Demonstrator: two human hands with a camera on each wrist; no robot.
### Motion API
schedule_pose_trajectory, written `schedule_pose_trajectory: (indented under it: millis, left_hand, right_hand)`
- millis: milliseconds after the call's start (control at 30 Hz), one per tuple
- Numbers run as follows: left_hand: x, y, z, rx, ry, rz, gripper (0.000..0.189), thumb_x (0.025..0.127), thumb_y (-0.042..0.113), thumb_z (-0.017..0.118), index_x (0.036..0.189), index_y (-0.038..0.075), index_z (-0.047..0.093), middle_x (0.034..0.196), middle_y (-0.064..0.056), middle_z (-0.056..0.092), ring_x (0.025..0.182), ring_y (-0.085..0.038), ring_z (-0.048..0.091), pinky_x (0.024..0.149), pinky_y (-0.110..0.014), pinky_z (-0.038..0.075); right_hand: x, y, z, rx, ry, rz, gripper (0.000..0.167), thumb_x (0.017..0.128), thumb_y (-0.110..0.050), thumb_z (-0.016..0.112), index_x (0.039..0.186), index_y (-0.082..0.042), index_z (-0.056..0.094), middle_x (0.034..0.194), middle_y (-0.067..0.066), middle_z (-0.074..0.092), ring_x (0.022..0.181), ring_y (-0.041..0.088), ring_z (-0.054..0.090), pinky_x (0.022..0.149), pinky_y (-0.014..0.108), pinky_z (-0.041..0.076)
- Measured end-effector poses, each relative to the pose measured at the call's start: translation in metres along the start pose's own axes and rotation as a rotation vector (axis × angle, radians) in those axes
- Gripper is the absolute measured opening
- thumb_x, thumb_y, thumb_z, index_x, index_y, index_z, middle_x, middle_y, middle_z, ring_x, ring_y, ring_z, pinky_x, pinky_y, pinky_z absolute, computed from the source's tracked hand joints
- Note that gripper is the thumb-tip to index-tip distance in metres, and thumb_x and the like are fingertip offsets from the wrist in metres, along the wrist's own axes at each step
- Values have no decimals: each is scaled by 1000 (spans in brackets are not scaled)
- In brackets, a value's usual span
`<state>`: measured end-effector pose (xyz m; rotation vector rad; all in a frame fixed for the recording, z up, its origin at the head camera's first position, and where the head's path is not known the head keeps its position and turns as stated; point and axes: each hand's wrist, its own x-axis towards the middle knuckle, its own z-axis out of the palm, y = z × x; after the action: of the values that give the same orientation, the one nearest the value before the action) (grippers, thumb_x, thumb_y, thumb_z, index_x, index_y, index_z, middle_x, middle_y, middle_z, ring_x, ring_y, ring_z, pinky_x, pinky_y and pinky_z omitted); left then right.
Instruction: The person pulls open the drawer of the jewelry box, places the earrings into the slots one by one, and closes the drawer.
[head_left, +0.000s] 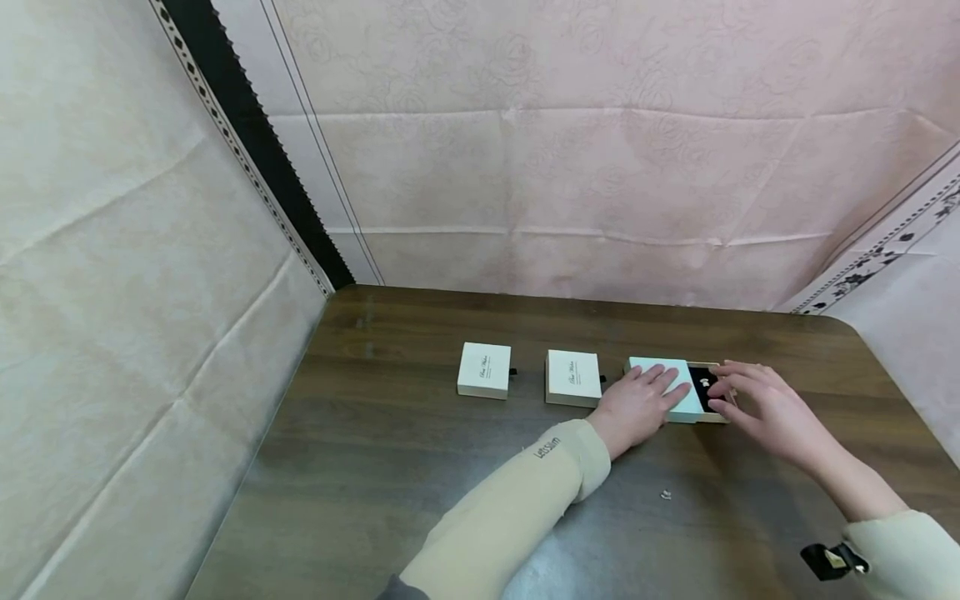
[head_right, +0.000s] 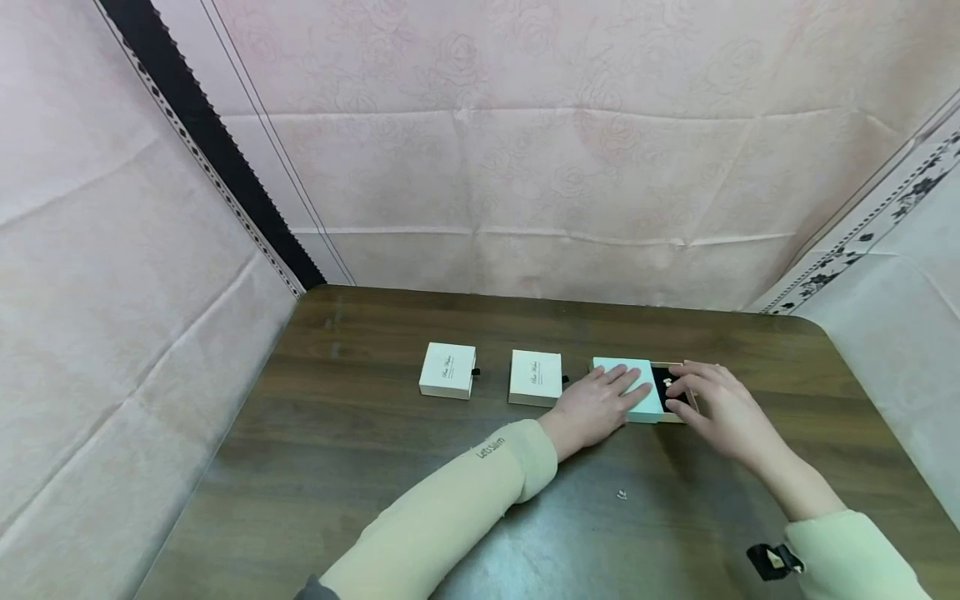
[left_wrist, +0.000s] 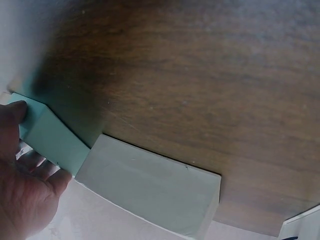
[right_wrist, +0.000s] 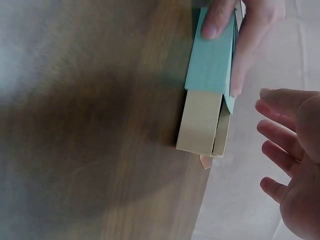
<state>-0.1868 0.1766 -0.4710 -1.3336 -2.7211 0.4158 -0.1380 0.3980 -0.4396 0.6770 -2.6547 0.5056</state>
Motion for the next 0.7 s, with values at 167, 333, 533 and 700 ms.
schedule_pose_trajectory:
  millis: [167,333,533,700]
  left_hand:
    - [-1,-1,-1,7,-8,1,63,115,49,44,172,35,21,177,9,23,162,-10,23,128,-28,29]
    - [-1,-1,-1,8,-6,3,64,114,49,44,172,35,21,177,9,23,162,-9,23,127,-27,29]
    - [-1,-2,0,8,10,7,64,114,49,45,172,34,22,176,8,25,161,-10,25,127,-27,31]
    - [-1,-2,0,5,12,10,65,114,50,46,172,35,21,176,9,24,162,-10,24,126,-26,30]
  right_hand:
    - [-6,-9,2,3,11,-57,34,70,6,91,96,-11,77,120,18,75,112,38,62,116,8,18]
    - [-11,-17,2,27,33,-116,39,64,7,92,95,-13,77,117,16,76,109,33,61,120,8,15]
    - [-17,-28,1,46,35,-155,34,69,0,93,96,-15,77,117,15,75,112,34,61,121,10,19]
    - [-24,-35,2,39,29,-179,17,87,-25,90,95,-18,77,116,13,76,113,37,63,127,18,15]
